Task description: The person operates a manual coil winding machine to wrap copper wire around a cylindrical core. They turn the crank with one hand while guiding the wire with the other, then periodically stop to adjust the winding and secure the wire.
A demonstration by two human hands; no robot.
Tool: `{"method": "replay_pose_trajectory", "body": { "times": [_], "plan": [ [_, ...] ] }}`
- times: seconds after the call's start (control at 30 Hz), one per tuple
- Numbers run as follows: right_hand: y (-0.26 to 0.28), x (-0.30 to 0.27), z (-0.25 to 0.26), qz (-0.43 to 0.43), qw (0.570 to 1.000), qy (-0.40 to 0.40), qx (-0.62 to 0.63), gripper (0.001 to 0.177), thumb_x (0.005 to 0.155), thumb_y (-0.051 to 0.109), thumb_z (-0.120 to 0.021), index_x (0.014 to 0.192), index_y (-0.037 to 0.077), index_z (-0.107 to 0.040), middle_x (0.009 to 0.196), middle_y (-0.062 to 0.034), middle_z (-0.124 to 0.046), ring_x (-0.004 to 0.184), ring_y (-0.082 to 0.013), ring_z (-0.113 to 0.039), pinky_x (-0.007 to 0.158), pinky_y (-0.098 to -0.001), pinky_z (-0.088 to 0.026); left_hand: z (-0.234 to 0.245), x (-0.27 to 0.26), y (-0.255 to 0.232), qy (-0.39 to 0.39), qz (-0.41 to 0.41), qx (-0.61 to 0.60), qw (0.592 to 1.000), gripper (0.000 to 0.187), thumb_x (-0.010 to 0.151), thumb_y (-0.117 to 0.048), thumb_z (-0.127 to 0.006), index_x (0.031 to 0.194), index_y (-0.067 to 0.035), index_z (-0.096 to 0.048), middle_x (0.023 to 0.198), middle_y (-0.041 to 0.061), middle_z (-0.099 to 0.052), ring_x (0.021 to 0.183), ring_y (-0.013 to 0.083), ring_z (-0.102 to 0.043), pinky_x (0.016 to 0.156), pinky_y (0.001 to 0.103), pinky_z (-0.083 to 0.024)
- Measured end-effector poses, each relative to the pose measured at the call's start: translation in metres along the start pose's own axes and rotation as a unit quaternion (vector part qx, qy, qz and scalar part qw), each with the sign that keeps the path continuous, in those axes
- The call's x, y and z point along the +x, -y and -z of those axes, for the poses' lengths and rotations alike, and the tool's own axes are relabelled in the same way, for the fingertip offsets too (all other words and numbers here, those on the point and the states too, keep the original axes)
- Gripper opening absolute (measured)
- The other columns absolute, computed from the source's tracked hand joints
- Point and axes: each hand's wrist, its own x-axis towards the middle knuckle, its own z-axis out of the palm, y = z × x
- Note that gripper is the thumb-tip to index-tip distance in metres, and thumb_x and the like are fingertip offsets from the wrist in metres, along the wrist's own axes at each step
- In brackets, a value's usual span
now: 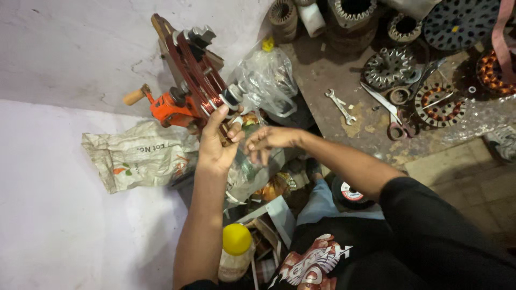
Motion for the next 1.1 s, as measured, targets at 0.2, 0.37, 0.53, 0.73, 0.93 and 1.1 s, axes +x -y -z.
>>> {"method": "replay_pose_trajectory", "body": {
  "times": [0.2,0.37,0.53,0.73,0.93,1.1],
  "plan": [
    [0.026,-0.057,-0.014,0.058,0.984,-0.165,0.015,0.028,0.104,0.023,-0.06,0.119,0.002,-0.072,0.069,-0.007,-0.064,0.043,-0.009,-0.046,0.042,-0.0244,-0.037,0.008,0.005,0.003,0.001,0.005,0.043,0.999,0.03,0.093,-0.024,-0.074,0.116,-0.007,-0.066,0.102,0.009,-0.071,0.062,0.0092,-0.052,0.061,0.027,-0.047],
    [0.063,-0.056,-0.02,0.219,0.945,-0.183,-0.157,0.023,0.104,0.018,-0.061,0.111,0.001,-0.074,0.088,0.0,-0.073,0.067,-0.0073,-0.059,0.06,-0.027,-0.051,0.007,0.006,0.001,0.017,0.007,0.065,0.998,0.034,0.094,-0.031,-0.073,0.117,-0.006,-0.066,0.106,0.011,-0.072,0.064,0.0132,-0.06,0.064,0.033,-0.052],
    [0.083,-0.04,-0.02,0.127,0.931,-0.249,-0.236,0.02,0.099,0.019,-0.067,0.104,0.002,-0.077,0.076,-0.0014,-0.071,0.064,-0.0096,-0.061,0.06,-0.0286,-0.051,-0.001,0.002,-0.006,-0.045,0.058,0.069,0.995,0.036,0.088,-0.036,-0.069,0.113,-0.009,-0.063,0.1,0.01,-0.069,0.062,0.0139,-0.061,0.068,0.041,-0.06],
    [0.069,-0.058,-0.021,0.302,0.818,-0.331,-0.361,0.044,0.088,0.018,-0.078,0.123,-0.006,-0.067,0.106,-0.0174,-0.071,0.093,-0.0243,-0.067,0.081,-0.0338,-0.053,0.003,0.003,0.0,0.007,0.011,0.048,0.999,0.036,0.092,-0.035,-0.074,0.115,-0.01,-0.062,0.092,0.008,-0.066,0.053,0.0089,-0.049,0.051,0.025,-0.042],
    [-0.048,-0.114,-0.08,0.229,0.775,-0.54,-0.234,0.023,0.1,0.014,-0.067,0.121,0.005,-0.07,0.117,-0.0126,-0.075,0.105,-0.0243,-0.073,0.093,-0.0335,-0.059,0.003,0.004,-0.001,0.022,-0.007,0.048,0.999,0.037,0.093,-0.034,-0.075,0.115,-0.007,-0.063,0.088,0.006,-0.063,0.052,0.0075,-0.047,0.047,0.023,-0.038],
    [-0.121,-0.057,-0.075,0.042,0.932,-0.342,0.114,0.057,0.095,0.023,-0.075,0.141,0.007,-0.045,0.135,-0.0097,-0.058,0.123,-0.0225,-0.058,0.106,-0.04,-0.044,-0.009,-0.001,-0.002,-0.003,-0.003,0.041,0.999,0.034,0.092,-0.034,-0.075,0.11,-0.007,-0.063,0.083,0.007,-0.063,0.049,0.0078,-0.046,0.044,0.022,-0.037]
  ]
}}
